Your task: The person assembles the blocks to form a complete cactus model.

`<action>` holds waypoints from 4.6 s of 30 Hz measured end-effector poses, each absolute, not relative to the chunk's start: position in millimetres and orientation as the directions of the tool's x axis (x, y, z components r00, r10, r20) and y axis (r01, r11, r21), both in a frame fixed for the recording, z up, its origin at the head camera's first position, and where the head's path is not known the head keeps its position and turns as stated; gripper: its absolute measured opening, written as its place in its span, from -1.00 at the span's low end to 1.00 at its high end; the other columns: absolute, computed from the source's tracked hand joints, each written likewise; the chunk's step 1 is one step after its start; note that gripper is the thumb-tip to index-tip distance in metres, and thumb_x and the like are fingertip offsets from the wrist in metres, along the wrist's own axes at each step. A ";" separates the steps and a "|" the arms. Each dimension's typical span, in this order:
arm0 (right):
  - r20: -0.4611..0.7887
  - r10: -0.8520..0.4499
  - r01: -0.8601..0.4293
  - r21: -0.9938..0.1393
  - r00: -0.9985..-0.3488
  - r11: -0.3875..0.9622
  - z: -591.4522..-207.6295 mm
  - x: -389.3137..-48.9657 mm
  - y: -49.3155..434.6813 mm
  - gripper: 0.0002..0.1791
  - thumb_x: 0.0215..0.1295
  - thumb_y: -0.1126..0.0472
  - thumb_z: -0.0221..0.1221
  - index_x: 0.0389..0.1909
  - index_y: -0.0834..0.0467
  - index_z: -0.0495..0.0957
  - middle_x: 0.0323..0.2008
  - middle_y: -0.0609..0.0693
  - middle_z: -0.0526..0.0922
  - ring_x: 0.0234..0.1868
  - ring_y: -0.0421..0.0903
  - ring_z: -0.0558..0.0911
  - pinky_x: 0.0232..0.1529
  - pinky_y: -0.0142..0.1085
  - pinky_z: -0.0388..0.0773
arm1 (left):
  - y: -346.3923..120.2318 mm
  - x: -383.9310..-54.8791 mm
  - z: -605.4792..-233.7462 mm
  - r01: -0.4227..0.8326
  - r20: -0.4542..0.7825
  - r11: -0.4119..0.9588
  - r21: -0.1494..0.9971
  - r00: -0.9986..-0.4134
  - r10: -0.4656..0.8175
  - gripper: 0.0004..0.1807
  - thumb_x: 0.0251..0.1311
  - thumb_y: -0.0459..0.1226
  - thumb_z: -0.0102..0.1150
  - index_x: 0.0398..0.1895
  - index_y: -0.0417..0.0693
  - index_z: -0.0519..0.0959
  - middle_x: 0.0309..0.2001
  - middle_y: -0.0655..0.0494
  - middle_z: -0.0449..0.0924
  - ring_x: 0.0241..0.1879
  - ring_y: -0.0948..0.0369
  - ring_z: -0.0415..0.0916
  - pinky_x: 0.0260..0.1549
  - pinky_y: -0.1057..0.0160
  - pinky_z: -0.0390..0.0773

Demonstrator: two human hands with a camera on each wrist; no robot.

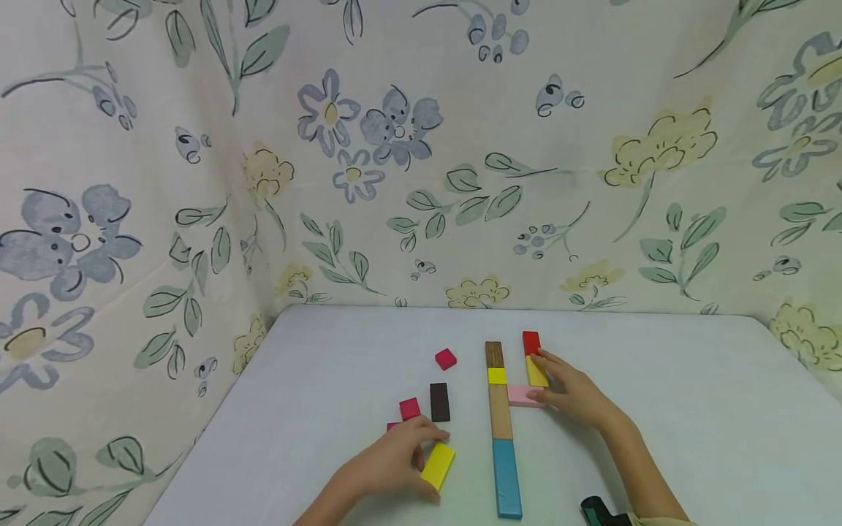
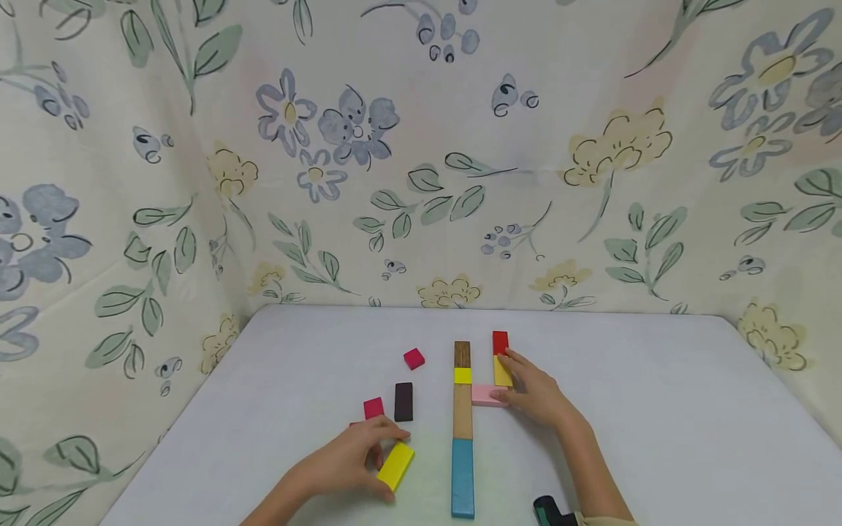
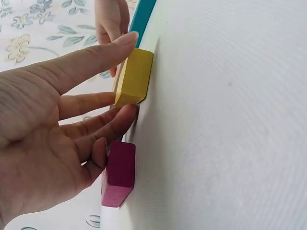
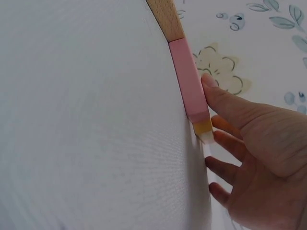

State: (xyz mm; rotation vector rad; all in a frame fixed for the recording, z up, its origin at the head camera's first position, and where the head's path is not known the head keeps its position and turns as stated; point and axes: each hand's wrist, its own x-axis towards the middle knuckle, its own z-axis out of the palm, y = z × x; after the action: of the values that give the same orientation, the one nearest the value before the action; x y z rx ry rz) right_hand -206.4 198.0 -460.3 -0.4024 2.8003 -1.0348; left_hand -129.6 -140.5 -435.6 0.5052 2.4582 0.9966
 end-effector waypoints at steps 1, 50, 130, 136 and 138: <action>-0.028 -0.291 -0.203 -0.654 -0.956 0.729 -460.4 -206.3 198.0 -0.08 0.35 -0.12 0.37 0.55 0.30 0.30 0.57 0.43 0.19 0.55 0.50 0.16 0.37 0.45 0.29 | -140.7 -129.7 -435.2 0.165 -0.264 0.676 0.718 -0.834 0.484 -0.31 -0.04 -0.27 0.69 0.25 0.01 0.66 -0.03 0.24 0.49 -0.41 0.34 0.44 -0.40 0.45 0.57; -0.018 -0.293 -0.212 -0.647 -0.956 0.732 -460.3 -205.8 197.1 -0.10 0.35 -0.09 0.38 0.54 0.32 0.32 0.57 0.43 0.20 0.56 0.48 0.17 0.38 0.43 0.30 | -132.0 -139.8 -426.9 0.173 -0.075 0.445 0.879 -0.870 0.487 -0.36 0.04 -0.32 0.65 0.24 -0.14 0.61 0.07 0.12 0.54 -0.27 0.31 0.61 -0.19 0.45 0.68; -0.038 -0.283 -0.185 -0.672 -0.958 0.717 -458.1 -204.3 197.7 -0.11 0.36 -0.10 0.37 0.56 0.27 0.31 0.59 0.38 0.18 0.58 0.46 0.13 0.40 0.47 0.21 | -24.0 -327.8 -454.0 0.150 0.022 0.571 0.807 -0.974 0.224 -0.32 0.24 -0.28 0.52 0.40 -0.27 0.51 0.40 -0.18 0.47 0.30 -0.06 0.44 0.37 0.00 0.49; -0.036 -0.274 -0.180 -0.671 -0.961 0.719 -458.8 -204.7 197.1 -0.10 0.36 -0.11 0.37 0.56 0.26 0.31 0.59 0.38 0.19 0.58 0.47 0.14 0.39 0.48 0.23 | -22.3 -329.4 -454.1 0.139 0.006 0.581 0.802 -0.974 0.224 -0.31 0.25 -0.26 0.52 0.41 -0.27 0.50 0.42 -0.17 0.46 0.36 -0.06 0.42 0.41 -0.01 0.45; -0.035 -0.272 -0.179 -0.673 -0.962 0.718 -458.7 -204.8 197.0 -0.10 0.35 -0.10 0.37 0.56 0.26 0.31 0.59 0.37 0.19 0.58 0.47 0.14 0.39 0.48 0.23 | -23.1 -329.8 -454.5 0.136 0.002 0.576 0.806 -0.974 0.227 -0.32 0.26 -0.26 0.50 0.41 -0.27 0.50 0.43 -0.17 0.45 0.36 -0.06 0.42 0.41 -0.01 0.45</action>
State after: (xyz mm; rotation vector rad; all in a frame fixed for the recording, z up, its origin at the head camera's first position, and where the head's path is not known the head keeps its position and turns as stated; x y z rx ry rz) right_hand -204.8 197.0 -458.7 -0.3677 2.7887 -1.0710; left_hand -329.8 -23.1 -454.5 0.3116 2.6975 1.3672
